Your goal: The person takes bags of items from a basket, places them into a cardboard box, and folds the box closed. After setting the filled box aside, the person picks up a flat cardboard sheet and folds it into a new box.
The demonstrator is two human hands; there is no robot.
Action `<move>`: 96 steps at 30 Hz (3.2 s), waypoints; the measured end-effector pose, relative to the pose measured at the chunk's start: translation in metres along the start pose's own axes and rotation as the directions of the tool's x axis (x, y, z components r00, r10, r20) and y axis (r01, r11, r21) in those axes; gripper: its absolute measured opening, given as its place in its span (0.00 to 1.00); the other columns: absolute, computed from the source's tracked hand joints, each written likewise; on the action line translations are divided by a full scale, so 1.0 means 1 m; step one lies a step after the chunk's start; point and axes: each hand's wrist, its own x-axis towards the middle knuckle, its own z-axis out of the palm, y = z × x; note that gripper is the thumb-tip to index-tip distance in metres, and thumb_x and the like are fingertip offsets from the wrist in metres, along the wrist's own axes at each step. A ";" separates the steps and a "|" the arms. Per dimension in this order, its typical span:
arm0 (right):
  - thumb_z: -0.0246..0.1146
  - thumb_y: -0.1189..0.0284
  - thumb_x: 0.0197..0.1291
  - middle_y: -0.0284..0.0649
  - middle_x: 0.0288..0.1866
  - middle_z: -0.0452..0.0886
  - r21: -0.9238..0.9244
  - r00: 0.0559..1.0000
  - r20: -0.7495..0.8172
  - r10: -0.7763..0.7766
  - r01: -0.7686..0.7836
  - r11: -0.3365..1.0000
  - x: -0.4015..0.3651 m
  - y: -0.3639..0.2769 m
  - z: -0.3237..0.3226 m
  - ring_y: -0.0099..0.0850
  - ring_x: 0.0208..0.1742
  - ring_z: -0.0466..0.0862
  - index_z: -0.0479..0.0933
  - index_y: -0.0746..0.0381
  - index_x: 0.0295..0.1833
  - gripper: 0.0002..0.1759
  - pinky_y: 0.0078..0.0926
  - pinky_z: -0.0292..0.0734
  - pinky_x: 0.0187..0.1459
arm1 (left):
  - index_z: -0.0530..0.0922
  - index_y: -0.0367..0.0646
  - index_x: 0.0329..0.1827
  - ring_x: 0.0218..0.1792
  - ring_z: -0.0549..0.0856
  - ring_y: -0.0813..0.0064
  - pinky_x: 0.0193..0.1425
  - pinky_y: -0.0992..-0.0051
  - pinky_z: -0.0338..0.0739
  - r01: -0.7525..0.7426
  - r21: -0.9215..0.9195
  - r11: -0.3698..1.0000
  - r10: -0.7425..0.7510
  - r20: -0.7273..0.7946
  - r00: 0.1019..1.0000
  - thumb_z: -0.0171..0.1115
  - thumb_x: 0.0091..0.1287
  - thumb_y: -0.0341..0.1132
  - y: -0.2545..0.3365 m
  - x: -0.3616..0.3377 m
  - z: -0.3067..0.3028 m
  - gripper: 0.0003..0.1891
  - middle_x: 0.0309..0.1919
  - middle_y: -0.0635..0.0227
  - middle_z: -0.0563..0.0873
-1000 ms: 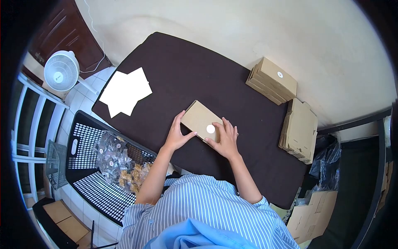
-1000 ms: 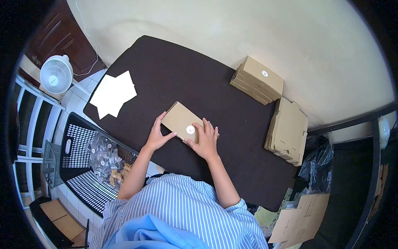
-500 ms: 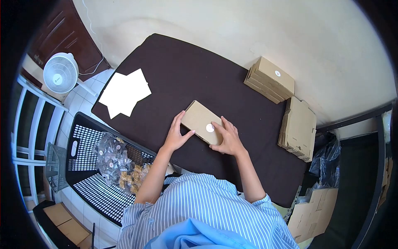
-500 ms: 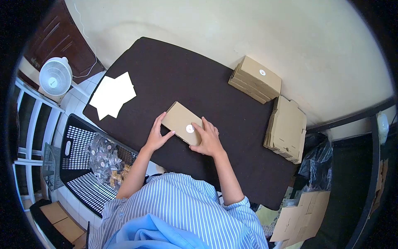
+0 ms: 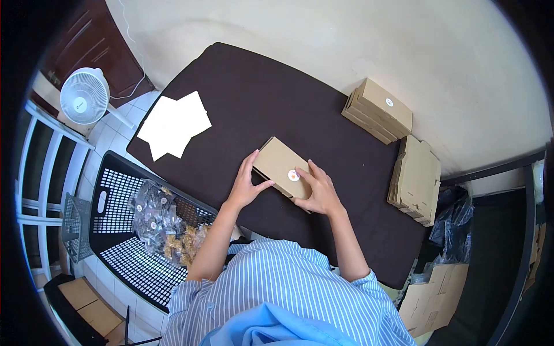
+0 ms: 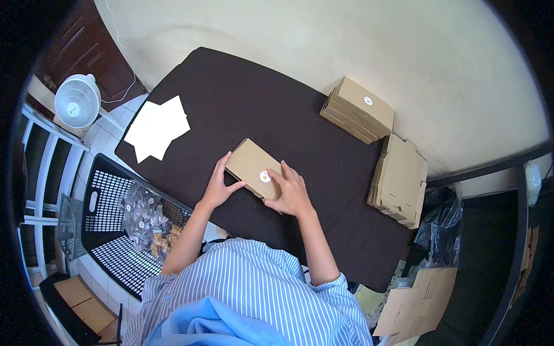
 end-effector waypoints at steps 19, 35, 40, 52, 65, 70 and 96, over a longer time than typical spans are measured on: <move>0.64 0.50 0.47 0.53 0.70 0.60 -0.082 0.994 -0.074 -0.079 0.073 0.994 0.009 -0.005 0.008 0.50 0.68 0.63 0.70 0.49 0.64 0.37 0.46 0.59 0.65 | 0.73 0.41 0.49 0.47 0.74 0.60 0.50 0.64 0.67 -0.216 0.267 0.939 0.249 -0.097 0.964 0.62 0.57 0.30 0.014 -0.045 0.026 0.16 0.42 0.62 0.76; 0.65 0.51 0.44 0.54 0.69 0.60 -0.022 0.993 -0.085 -0.081 0.079 0.997 0.009 -0.001 0.012 0.53 0.67 0.62 0.70 0.52 0.63 0.38 0.47 0.56 0.66 | 0.75 0.40 0.53 0.57 0.74 0.61 0.59 0.63 0.70 -0.396 0.300 0.868 0.376 0.123 0.918 0.58 0.52 0.23 0.012 -0.051 0.023 0.21 0.51 0.60 0.75; 0.66 0.51 0.44 0.55 0.69 0.60 -0.017 0.990 -0.101 -0.102 0.101 0.995 0.010 0.000 0.012 0.53 0.67 0.63 0.71 0.52 0.63 0.38 0.47 0.56 0.66 | 0.75 0.39 0.53 0.57 0.74 0.61 0.60 0.63 0.70 -0.386 0.303 0.871 0.366 0.123 0.922 0.58 0.51 0.22 0.011 -0.050 0.024 0.22 0.52 0.60 0.75; 0.66 0.51 0.44 0.55 0.69 0.60 -0.025 0.993 -0.084 -0.088 0.086 0.996 0.008 -0.002 0.011 0.53 0.67 0.62 0.70 0.52 0.63 0.38 0.47 0.57 0.66 | 0.74 0.40 0.50 0.51 0.73 0.60 0.53 0.63 0.69 -0.317 0.387 0.866 0.292 0.125 0.948 0.59 0.50 0.24 0.027 -0.045 0.026 0.21 0.44 0.60 0.74; 0.66 0.51 0.44 0.55 0.70 0.58 -0.034 0.995 -0.063 -0.080 0.078 0.996 0.010 -0.003 0.010 0.52 0.68 0.61 0.69 0.53 0.64 0.39 0.46 0.57 0.66 | 0.71 0.42 0.54 0.53 0.71 0.62 0.55 0.64 0.63 -0.266 0.469 0.842 0.251 0.096 0.963 0.60 0.50 0.28 0.026 -0.052 0.032 0.24 0.46 0.60 0.73; 0.66 0.52 0.44 0.55 0.70 0.58 0.014 0.997 -0.047 -0.060 0.061 0.998 0.010 -0.004 0.008 0.51 0.68 0.61 0.69 0.53 0.64 0.39 0.50 0.55 0.66 | 0.69 0.40 0.56 0.52 0.73 0.60 0.56 0.62 0.65 -0.308 0.429 0.849 0.276 0.137 0.951 0.57 0.52 0.26 0.022 -0.050 0.025 0.24 0.48 0.58 0.73; 0.70 0.72 0.37 0.45 0.57 0.71 -0.046 0.964 -0.223 -0.146 0.139 0.989 0.003 -0.028 0.016 0.47 0.59 0.71 0.72 0.60 0.54 0.32 0.41 0.66 0.60 | 0.76 0.44 0.49 0.50 0.74 0.63 0.51 0.65 0.70 -0.398 0.522 0.755 0.387 0.135 0.912 0.61 0.48 0.26 0.016 -0.023 0.008 0.21 0.44 0.64 0.74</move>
